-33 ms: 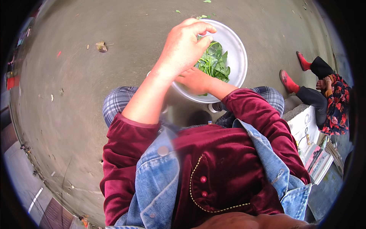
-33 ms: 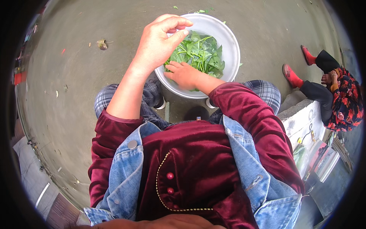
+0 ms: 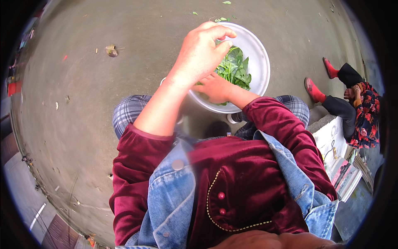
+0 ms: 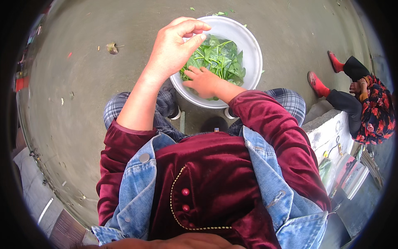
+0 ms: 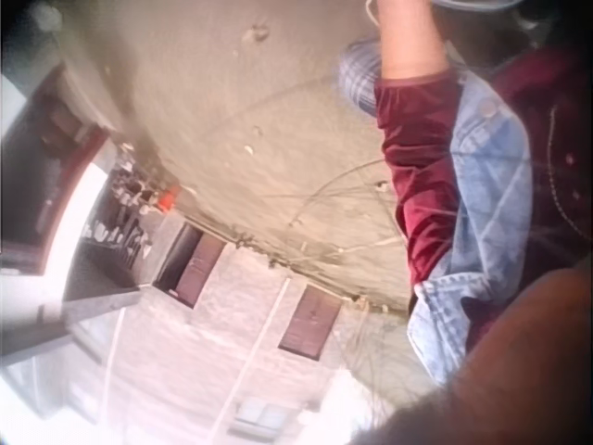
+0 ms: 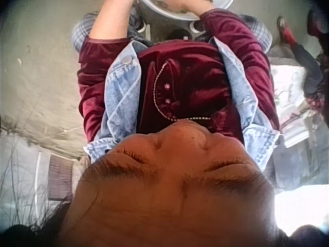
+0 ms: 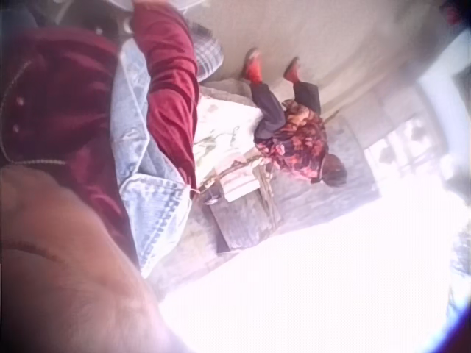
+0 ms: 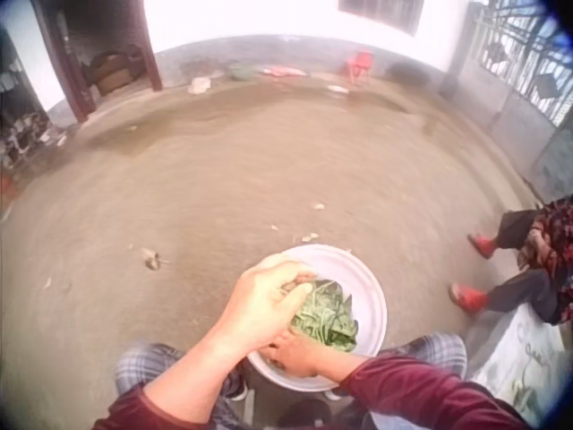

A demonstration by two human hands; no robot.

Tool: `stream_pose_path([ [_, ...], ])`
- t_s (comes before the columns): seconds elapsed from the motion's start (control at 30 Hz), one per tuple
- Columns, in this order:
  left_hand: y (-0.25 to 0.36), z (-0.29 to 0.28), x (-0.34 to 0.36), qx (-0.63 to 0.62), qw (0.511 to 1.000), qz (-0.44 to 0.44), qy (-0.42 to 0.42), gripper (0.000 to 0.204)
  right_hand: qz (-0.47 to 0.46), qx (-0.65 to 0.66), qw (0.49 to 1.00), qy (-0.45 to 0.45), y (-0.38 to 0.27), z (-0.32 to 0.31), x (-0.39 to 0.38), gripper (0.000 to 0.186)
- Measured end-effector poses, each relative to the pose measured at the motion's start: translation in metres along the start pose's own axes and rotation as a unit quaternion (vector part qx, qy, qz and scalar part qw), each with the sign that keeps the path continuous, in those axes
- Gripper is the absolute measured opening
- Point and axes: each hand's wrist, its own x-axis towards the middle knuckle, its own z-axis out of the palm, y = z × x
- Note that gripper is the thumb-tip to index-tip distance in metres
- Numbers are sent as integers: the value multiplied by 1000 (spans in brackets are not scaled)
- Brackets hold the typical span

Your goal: The person sits on the ground and sorts green leafy vegetables in a white plastic bowl. They pick up stems, remove leaves, and place them back into the bowl, repeating this process throughout the clip.

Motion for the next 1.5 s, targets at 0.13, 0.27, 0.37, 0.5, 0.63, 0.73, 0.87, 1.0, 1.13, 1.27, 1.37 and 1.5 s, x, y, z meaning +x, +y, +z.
stream_pose_path([
  [0.13,0,-9,-2,-26,999,3,20,17,101,-86,957,-256,26,-2,-14,41],
  [0.27,1,-10,-3,-46,999,9,14,17,259,-157,904,-301,65,-14,-27,35],
  [0.37,0,-9,-3,-33,999,14,-1,18,370,-175,894,-182,92,-30,-33,20],
  [0.5,-2,-8,-3,-14,1000,19,-20,18,313,-60,948,22,78,-20,-17,16],
  [0.63,-2,-5,-4,-19,999,10,-28,18,61,174,981,-51,43,12,2,16],
  [0.73,-3,-6,-3,6,999,20,-29,18,153,74,969,-179,46,20,-3,20],
  [0.87,-5,-7,-4,1,999,22,-33,18,290,-45,925,-243,68,6,-10,26],
  [1.0,-6,-7,-2,-2,999,20,-35,18,324,-68,916,-226,62,-10,-9,25],
  [1.13,-6,-8,-2,-12,999,24,-31,18,285,-3,954,-92,46,-10,5,22],
  [1.27,-4,-7,-4,-16,999,6,-42,18,232,59,971,-27,47,15,16,24],
  [1.37,-3,-7,-6,-16,999,-2,-46,18,282,148,948,-19,60,34,9,22],
  [1.5,-5,-7,-10,-17,999,-9,-48,18,248,148,957,36,58,43,8,19],
])
